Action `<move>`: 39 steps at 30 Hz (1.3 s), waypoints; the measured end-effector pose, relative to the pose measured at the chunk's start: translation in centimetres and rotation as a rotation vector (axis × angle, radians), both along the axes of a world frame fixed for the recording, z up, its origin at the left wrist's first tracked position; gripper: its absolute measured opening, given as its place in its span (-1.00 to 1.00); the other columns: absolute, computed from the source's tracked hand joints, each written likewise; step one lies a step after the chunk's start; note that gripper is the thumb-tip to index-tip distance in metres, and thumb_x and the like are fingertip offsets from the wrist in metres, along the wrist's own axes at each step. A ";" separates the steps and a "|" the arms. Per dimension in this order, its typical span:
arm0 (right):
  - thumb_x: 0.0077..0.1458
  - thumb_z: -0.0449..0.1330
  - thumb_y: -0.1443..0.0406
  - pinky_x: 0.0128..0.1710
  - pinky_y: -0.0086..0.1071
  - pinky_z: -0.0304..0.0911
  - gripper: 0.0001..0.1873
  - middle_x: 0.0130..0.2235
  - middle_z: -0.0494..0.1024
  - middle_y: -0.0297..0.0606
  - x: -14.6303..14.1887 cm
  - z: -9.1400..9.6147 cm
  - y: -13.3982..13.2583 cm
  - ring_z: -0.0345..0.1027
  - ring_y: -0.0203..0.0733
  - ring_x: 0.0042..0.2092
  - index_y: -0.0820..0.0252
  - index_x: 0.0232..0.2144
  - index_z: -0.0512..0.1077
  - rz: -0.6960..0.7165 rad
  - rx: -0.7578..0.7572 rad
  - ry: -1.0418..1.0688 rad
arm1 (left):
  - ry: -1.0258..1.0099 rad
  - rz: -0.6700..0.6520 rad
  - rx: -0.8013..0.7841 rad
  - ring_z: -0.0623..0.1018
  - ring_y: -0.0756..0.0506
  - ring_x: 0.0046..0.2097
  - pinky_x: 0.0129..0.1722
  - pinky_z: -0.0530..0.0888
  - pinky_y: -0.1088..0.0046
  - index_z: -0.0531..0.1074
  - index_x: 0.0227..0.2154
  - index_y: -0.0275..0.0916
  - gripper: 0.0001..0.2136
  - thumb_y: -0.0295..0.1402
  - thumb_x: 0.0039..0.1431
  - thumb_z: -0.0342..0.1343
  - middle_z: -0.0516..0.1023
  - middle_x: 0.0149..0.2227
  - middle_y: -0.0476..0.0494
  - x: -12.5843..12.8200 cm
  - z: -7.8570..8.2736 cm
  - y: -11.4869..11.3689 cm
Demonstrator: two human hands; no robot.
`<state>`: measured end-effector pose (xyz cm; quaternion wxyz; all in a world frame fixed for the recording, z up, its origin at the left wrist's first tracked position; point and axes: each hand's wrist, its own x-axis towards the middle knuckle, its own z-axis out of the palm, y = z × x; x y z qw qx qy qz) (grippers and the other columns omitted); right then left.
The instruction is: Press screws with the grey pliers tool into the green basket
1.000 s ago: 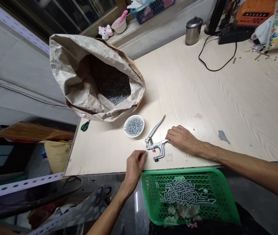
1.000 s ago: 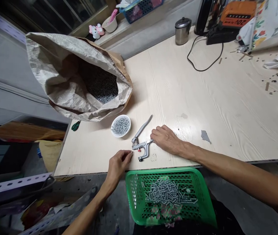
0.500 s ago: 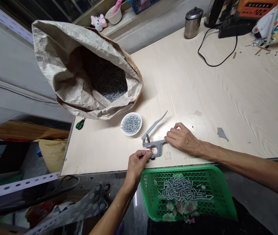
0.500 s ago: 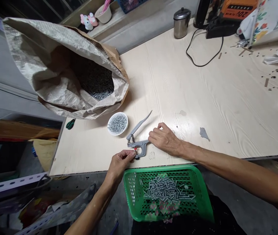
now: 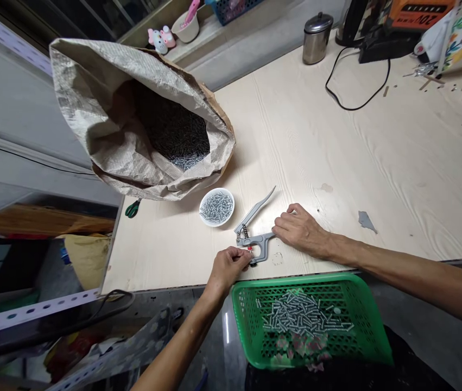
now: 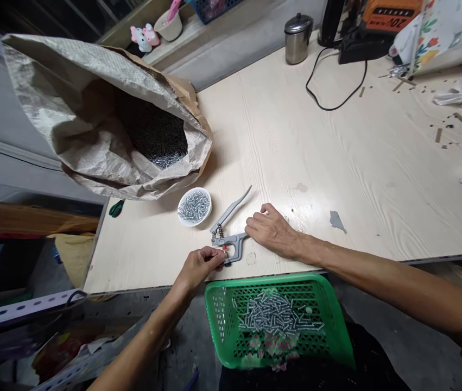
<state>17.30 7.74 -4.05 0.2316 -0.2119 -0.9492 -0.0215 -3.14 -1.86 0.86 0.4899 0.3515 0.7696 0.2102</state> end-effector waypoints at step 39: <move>-0.19 0.42 0.15 -0.31 -0.30 0.15 -0.52 -0.24 0.42 -0.15 -1.6 3.6 2.9 0.18 -0.11 -0.21 0.25 -0.25 0.38 0.072 -0.413 -0.321 | 0.671 -0.629 0.567 0.35 -0.26 0.06 -0.03 0.37 0.13 0.29 0.05 -0.23 -0.54 -0.22 0.10 0.18 0.39 0.06 -0.31 2.8 -0.3 1.1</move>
